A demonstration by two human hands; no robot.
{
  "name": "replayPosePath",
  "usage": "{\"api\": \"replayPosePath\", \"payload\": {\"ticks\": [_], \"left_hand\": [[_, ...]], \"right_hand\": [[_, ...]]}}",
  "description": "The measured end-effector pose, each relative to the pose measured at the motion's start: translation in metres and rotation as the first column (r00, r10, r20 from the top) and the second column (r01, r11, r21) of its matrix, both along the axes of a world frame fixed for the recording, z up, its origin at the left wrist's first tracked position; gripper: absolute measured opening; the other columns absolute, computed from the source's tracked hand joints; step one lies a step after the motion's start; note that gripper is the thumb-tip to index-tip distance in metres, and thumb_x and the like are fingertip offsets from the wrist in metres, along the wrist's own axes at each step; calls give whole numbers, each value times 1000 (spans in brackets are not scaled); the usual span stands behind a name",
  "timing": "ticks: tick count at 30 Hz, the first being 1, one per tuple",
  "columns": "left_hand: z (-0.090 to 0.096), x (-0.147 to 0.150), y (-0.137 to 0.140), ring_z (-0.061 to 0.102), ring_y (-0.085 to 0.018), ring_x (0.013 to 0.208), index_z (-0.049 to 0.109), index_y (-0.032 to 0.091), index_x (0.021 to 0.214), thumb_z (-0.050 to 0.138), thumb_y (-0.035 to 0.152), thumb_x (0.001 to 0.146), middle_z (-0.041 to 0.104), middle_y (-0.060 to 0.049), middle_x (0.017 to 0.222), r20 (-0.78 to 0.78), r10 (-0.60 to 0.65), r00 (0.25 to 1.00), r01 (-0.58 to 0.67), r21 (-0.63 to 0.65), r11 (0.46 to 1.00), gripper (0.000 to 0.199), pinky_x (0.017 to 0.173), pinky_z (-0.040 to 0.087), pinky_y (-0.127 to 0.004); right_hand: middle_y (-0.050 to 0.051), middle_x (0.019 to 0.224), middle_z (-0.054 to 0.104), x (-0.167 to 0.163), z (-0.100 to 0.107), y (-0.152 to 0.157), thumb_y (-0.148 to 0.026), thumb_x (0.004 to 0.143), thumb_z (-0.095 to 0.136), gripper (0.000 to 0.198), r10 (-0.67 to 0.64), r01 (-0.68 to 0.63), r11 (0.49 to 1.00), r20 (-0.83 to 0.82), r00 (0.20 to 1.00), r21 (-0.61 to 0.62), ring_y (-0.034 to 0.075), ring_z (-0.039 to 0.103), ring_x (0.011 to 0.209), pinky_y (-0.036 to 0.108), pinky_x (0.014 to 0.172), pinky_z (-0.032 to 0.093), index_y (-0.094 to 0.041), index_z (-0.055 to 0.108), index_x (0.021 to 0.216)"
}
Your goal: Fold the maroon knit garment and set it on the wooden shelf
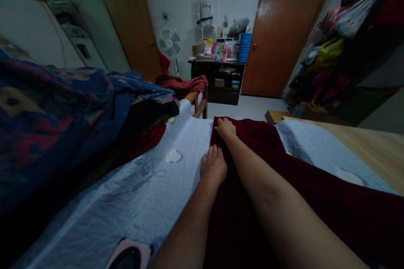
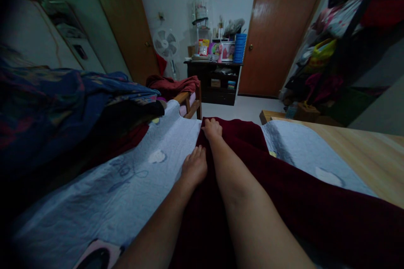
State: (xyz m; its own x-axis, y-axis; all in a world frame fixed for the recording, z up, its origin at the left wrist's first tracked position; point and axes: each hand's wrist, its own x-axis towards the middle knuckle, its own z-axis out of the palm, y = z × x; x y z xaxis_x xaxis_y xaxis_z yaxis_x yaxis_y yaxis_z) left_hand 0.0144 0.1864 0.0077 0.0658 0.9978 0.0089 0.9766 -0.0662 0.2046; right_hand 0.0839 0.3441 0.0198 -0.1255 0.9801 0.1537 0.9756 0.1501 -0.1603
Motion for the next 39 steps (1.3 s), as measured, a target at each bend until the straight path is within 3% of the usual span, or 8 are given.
{"api": "replayPosePath", "payload": {"ticks": [4, 8, 15, 18, 23, 28, 33, 39], "left_hand": [[-3, 0, 0, 31, -25, 139, 37, 9, 142, 27, 13, 91, 34, -13, 152, -3, -7, 1000, 7, 22, 1000, 53, 109, 33, -42], [-3, -1, 0, 31, -26, 139, 38, 8, 142, 26, 14, 91, 35, -15, 151, -10, -17, 1000, 17, 36, 999, 52, 108, 33, -43], [1, 0, -2, 31, -26, 139, 37, 8, 142, 30, 16, 90, 33, -16, 152, -2, -17, 1000, 17, 13, 1000, 53, 109, 32, -42], [2, 1, -3, 29, -28, 140, 38, 8, 141, 32, 25, 92, 32, -17, 152, 13, -12, 1000, 12, 18, 1000, 52, 109, 31, -44], [0, 2, -6, 24, -30, 142, 34, 7, 144, 30, 40, 94, 28, -18, 153, 17, -4, 1000, 4, -4, 1000, 60, 111, 26, -47], [-3, 2, -8, 17, -31, 144, 28, 8, 147, 29, 46, 92, 19, -18, 156, 6, 5, 1000, -5, -59, 998, 67, 113, 21, -51], [-4, 2, -9, 12, -31, 145, 25, 8, 148, 31, 48, 90, 14, -18, 157, 5, 6, 1000, -6, -74, 997, 71, 114, 18, -52], [-5, 0, -8, 10, -31, 145, 23, 8, 149, 32, 48, 90, 12, -18, 157, 14, -3, 1000, 4, -87, 996, 71, 114, 16, -53]], "right_hand": [[10, 123, 52, 2, -4, -2, -35, 95, 42, 27, 54, -57, 994, 32, 998, 93, 26, 46, 110, 35, 81, 41, -28, 58, 117], [8, 124, 54, 3, -5, -3, -29, 97, 33, 34, 107, -117, 980, 69, 992, 161, 26, 43, 112, 40, 88, 36, -30, 61, 115], [9, 133, 51, 3, -6, -3, -23, 95, 26, 43, 155, -156, 988, 63, 986, 19, 25, 43, 120, 41, 95, 33, -26, 54, 127], [9, 143, 44, 4, -9, -1, -33, 95, 32, 43, 166, -166, 986, 64, 984, -9, 25, 35, 130, 42, 101, 30, -23, 48, 133], [6, 157, 22, 7, -13, 2, -50, 92, 34, 62, 180, -172, 976, 48, 983, -137, 26, 13, 143, 48, 112, 16, -20, 29, 147], [4, 159, 14, 9, -14, 1, -56, 92, 31, 67, 178, -170, 974, 44, 983, -149, 25, 7, 145, 50, 113, 11, -22, 23, 149], [6, 158, 19, 11, -12, -1, -55, 91, 38, 66, 205, -200, 972, 26, 978, -122, 25, 11, 144, 50, 112, 14, -21, 29, 147], [7, 143, 45, 10, -4, -11, -39, 89, 52, 42, 210, -214, 976, 97, 973, 41, 27, 29, 133, 46, 106, 25, -23, 53, 128]]}}
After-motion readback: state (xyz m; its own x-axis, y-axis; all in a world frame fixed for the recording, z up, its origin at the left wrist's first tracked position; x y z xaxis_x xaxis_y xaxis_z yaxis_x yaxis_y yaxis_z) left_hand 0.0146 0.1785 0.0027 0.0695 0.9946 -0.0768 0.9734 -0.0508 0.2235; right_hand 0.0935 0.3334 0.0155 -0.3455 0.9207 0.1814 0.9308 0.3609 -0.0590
